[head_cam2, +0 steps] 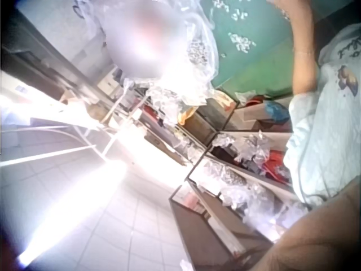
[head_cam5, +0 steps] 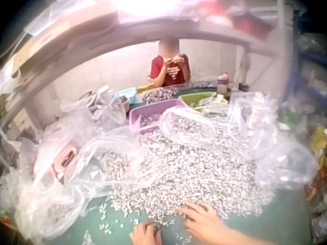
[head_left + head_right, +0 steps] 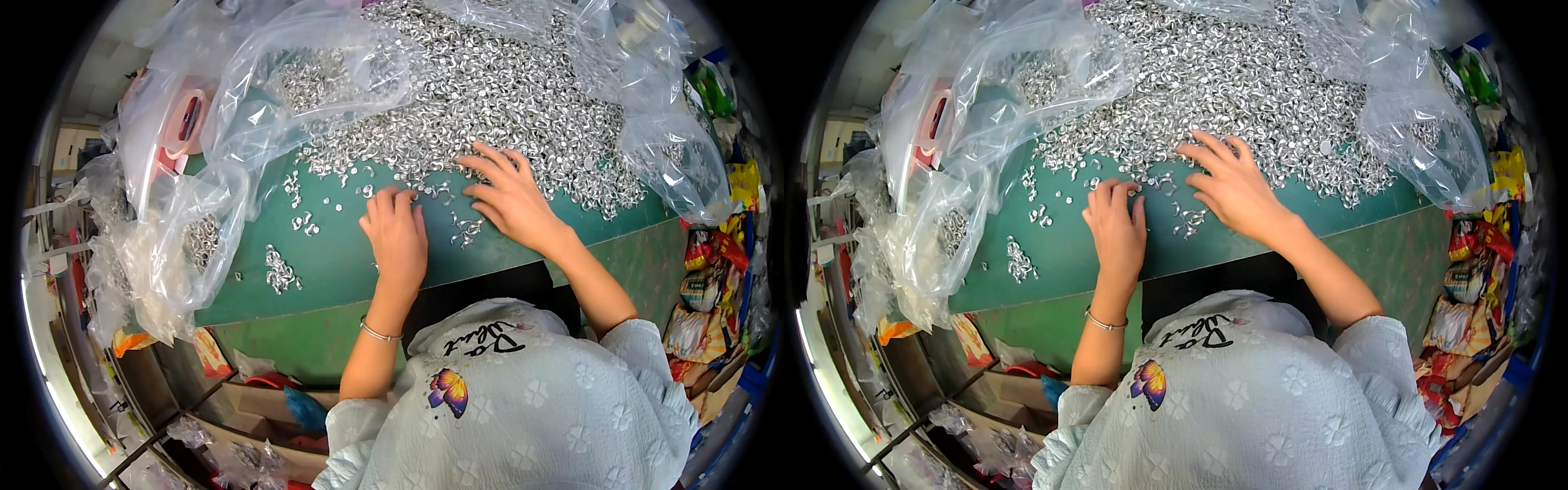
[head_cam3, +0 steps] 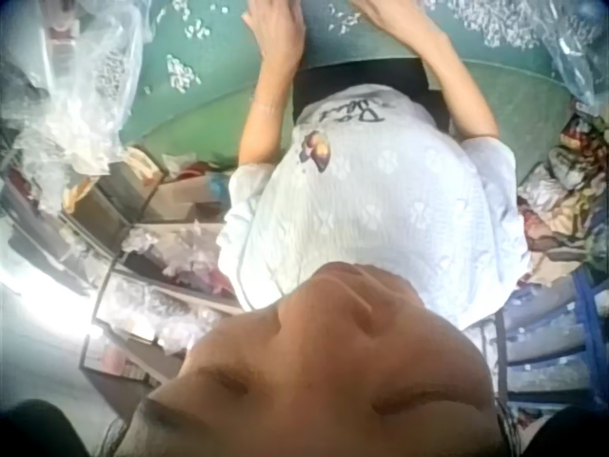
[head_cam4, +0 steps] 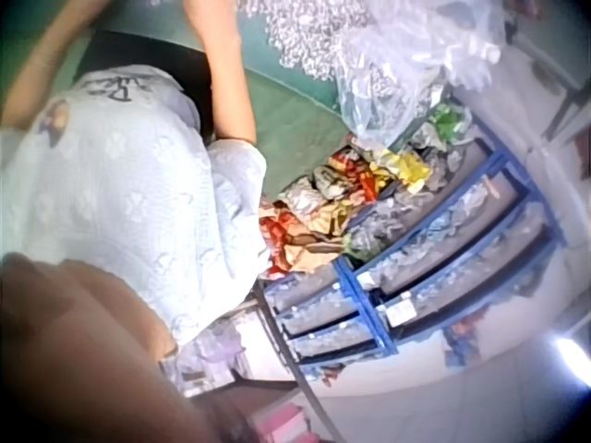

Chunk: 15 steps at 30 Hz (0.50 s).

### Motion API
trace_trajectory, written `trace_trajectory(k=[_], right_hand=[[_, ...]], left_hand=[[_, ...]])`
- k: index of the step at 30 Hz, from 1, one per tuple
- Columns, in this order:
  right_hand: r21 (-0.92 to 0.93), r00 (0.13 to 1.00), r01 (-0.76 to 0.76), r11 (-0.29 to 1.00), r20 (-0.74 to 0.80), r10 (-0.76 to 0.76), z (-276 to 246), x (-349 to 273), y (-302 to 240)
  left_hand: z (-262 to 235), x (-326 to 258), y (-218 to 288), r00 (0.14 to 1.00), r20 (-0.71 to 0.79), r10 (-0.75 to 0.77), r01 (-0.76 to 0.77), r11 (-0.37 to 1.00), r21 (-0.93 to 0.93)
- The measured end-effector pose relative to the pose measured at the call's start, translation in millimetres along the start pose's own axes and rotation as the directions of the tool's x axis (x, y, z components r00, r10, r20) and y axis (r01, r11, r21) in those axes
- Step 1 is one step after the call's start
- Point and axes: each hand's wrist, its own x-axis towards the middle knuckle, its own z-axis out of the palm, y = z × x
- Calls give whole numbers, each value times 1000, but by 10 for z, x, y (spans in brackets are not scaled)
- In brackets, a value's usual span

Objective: The person sorts small silver metal eyelets on a green table by hand, picking them from a large pile and moving them into smaller groups.

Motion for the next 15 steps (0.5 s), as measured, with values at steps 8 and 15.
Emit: trace_trajectory(k=[8, 15], right_hand=[[105, 984, -4, 994, -174, 23, 156, 96, -18], [25, 996, -8, 1000, -85, 10, 177, 102, -32]], left_hand=[[0, -92, 194, 990, 94, 101, -80, 975, -207], [24, -196, 165, 975, 175, 135, -98, 974, -205]])
